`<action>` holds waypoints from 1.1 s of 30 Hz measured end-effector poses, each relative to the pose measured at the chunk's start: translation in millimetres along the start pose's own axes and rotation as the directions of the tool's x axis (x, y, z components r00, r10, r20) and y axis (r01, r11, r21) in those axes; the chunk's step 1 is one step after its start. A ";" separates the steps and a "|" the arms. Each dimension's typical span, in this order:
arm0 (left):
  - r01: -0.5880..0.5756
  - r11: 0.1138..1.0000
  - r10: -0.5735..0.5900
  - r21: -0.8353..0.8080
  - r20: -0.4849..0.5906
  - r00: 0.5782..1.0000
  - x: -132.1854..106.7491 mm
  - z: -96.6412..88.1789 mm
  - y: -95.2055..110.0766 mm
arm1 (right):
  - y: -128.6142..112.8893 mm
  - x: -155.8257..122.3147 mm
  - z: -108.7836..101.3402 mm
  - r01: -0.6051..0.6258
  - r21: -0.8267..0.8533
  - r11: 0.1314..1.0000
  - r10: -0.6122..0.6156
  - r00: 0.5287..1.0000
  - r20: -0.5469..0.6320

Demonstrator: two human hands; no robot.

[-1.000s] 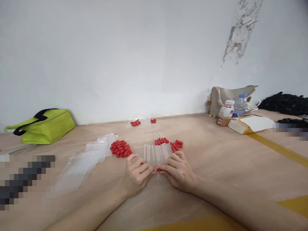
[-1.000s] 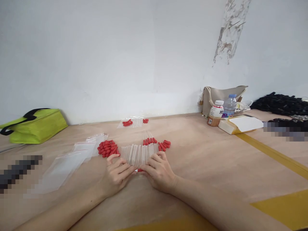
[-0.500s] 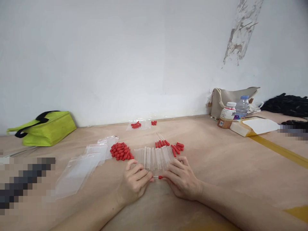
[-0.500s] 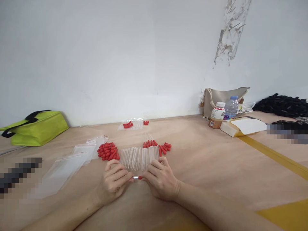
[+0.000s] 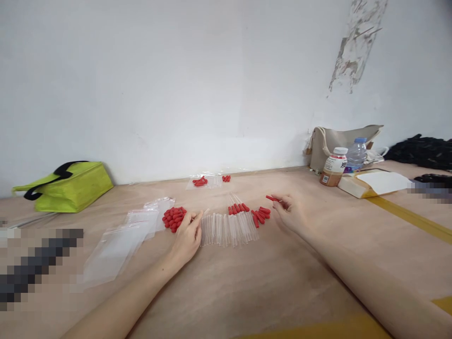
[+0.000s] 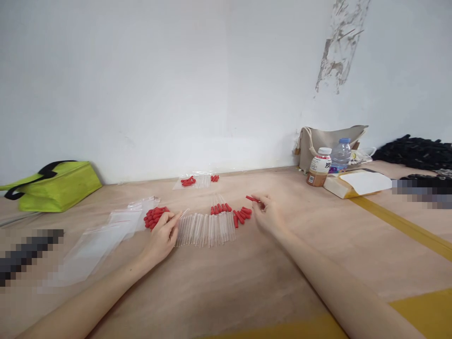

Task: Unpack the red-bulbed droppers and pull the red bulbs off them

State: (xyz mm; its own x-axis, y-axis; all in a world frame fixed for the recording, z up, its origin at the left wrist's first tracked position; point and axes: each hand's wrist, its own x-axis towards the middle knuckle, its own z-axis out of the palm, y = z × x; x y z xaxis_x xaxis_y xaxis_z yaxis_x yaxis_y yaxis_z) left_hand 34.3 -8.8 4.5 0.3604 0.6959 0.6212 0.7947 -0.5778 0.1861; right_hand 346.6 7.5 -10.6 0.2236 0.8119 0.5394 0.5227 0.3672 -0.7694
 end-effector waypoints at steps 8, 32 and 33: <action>0.022 0.999 -0.024 -0.045 -0.042 0.999 3.9 9.9 -3.0 | 17.8 0.8 7.3 -0.102 0.040 0.994 0.100 0.994 0.048; -0.215 0.976 0.194 0.040 0.294 0.936 -3.0 -31.6 -10.8 | 1.8 -1.6 0.9 0.047 -0.261 0.964 -0.042 0.999 0.025; -0.222 0.974 0.196 0.054 0.306 0.932 -2.8 -33.3 -13.8 | 0.0 -0.8 1.9 0.050 -0.262 0.964 -0.046 0.999 0.023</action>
State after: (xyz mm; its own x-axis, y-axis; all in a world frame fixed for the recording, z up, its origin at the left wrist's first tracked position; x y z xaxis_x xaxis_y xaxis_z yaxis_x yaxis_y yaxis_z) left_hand 6.0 -17.0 25.5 0.6408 0.6656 0.3826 0.7197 -0.6943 0.0024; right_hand 344.9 7.6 -11.7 0.1802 0.8045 0.5660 0.7307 0.2758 -0.6245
